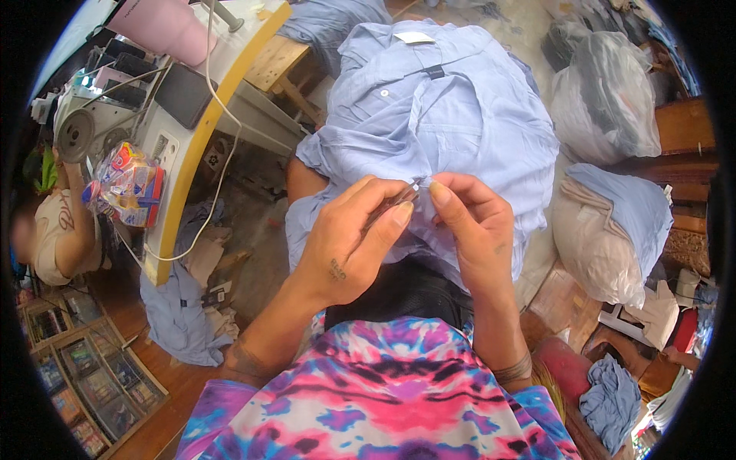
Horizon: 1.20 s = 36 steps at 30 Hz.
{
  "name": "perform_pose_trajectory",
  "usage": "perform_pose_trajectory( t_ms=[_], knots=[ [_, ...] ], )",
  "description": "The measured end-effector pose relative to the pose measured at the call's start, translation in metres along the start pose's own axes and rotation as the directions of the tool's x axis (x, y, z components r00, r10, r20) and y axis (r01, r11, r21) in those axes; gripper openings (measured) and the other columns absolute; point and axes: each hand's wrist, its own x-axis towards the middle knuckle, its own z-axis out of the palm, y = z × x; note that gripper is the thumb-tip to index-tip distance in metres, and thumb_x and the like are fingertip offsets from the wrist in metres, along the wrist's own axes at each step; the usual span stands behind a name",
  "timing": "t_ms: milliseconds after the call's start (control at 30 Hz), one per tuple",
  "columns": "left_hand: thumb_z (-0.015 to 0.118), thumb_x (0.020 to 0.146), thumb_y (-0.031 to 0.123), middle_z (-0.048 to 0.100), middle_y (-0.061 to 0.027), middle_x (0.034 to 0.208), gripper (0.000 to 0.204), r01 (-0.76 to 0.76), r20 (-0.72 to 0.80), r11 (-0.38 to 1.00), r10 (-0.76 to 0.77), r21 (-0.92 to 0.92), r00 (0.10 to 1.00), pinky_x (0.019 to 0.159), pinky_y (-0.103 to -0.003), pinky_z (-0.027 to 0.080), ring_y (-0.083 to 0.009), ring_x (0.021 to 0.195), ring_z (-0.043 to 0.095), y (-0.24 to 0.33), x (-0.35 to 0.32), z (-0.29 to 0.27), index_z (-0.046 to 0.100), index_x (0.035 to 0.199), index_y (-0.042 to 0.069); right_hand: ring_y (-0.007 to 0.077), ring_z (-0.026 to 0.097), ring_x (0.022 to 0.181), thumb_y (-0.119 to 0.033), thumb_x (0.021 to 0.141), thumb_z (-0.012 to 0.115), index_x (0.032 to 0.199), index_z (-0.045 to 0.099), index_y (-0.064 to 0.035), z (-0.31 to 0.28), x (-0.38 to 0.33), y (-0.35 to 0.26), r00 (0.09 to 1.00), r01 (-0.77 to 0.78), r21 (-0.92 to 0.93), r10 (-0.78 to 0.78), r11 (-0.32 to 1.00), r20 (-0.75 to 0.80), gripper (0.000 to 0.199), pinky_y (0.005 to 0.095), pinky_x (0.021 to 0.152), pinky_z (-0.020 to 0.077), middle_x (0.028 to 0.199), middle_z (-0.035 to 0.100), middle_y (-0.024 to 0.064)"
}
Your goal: The person trims excess threads from a light blue button-down shirt using a small pair of thread snips and then repeats the process on a second light blue shirt from a pile.
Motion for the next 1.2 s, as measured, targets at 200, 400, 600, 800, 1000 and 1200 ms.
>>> perform_pose_trajectory(
  t_ms=[200, 400, 600, 800, 1000, 1200],
  knots=[
    [0.062, 0.103, 0.017, 0.065, -0.0149, 0.096, 0.027, -0.011, -0.045, 0.998, 0.008, -0.056, 0.999, 0.076, -0.033, 0.05, -0.0221, 0.083, 0.063, -0.005, 0.002, 0.005, 0.066, 0.117, -0.006, 0.0054, 0.061, 0.081, -0.016, 0.1, 0.076, 0.116, 0.074, 0.003, -0.001, 0.001, 0.0, 0.999, -0.008, 0.009, 0.007, 1.0, 0.035, 0.025, 0.0209, 0.074, 0.0497, 0.094, 0.073, 0.0007],
    [0.061, 0.106, 0.019, 0.064, -0.0086, 0.094, 0.027, 0.025, -0.012, 0.991, -0.027, -0.129, 1.0, 0.075, -0.029, 0.049, -0.0129, 0.084, 0.059, -0.003, 0.004, 0.003, 0.066, 0.116, -0.006, 0.005, 0.061, 0.082, -0.016, 0.101, 0.076, 0.115, 0.075, 0.0035, 0.0, 0.0, -0.001, 0.999, -0.004, -0.027, 0.005, 1.0, 0.046, 0.024, 0.0206, 0.073, 0.0492, 0.095, 0.073, 0.0012],
    [0.054, 0.111, 0.031, 0.049, 0.004, 0.076, 0.035, 0.178, 0.035, 0.913, -0.177, -0.367, 0.983, 0.049, -0.02, 0.023, 0.0001, 0.056, 0.033, -0.01, 0.003, 0.005, 0.064, 0.114, -0.002, 0.0059, 0.063, 0.086, -0.013, 0.102, 0.073, 0.116, 0.073, 0.0054, 0.004, 0.0, -0.002, 0.995, 0.006, -0.019, -0.004, 1.0, 0.098, 0.023, 0.021, 0.077, 0.0505, 0.099, 0.074, 0.003],
    [0.048, 0.112, 0.036, 0.05, 0.001, 0.077, 0.039, 0.343, 0.136, 0.709, -0.333, -0.616, 0.933, 0.041, -0.021, 0.022, -0.0014, 0.049, 0.03, -0.013, 0.004, 0.005, 0.062, 0.107, 0.0, 0.0063, 0.066, 0.093, -0.011, 0.104, 0.07, 0.117, 0.072, 0.006, 0.005, -0.002, 0.002, 0.994, 0.07, -0.074, -0.063, 0.995, 0.085, 0.022, 0.0215, 0.08, 0.0517, 0.1, 0.074, 0.0046],
    [0.045, 0.111, 0.039, 0.053, -0.0028, 0.079, 0.042, 0.424, 0.334, 0.222, -0.351, -0.878, 0.875, 0.04, -0.02, 0.022, -0.0022, 0.047, 0.03, -0.019, 0.001, 0.005, 0.06, 0.11, 0.0, 0.004, 0.063, 0.085, -0.012, 0.103, 0.071, 0.116, 0.071, 0.006, 0.0, 0.0, 0.008, 0.993, 0.065, -0.116, -0.054, 0.991, 0.102, 0.022, 0.0212, 0.073, 0.0501, 0.102, 0.074, 0.0047],
    [0.055, 0.108, 0.036, 0.054, -0.0023, 0.086, 0.037, 0.264, 0.102, 0.664, -0.272, -0.7, 0.957, 0.049, -0.021, 0.034, -0.0038, 0.056, 0.04, -0.025, -0.001, 0.008, 0.06, 0.114, 0.0, 0.0127, 0.065, 0.079, -0.005, 0.096, 0.075, 0.108, 0.074, -0.0014, 0.007, 0.0, -0.006, 0.92, 0.384, -0.523, -0.363, 0.761, 0.147, 0.012, 0.0252, 0.066, 0.0492, 0.092, 0.071, 0.0061]
  ],
)
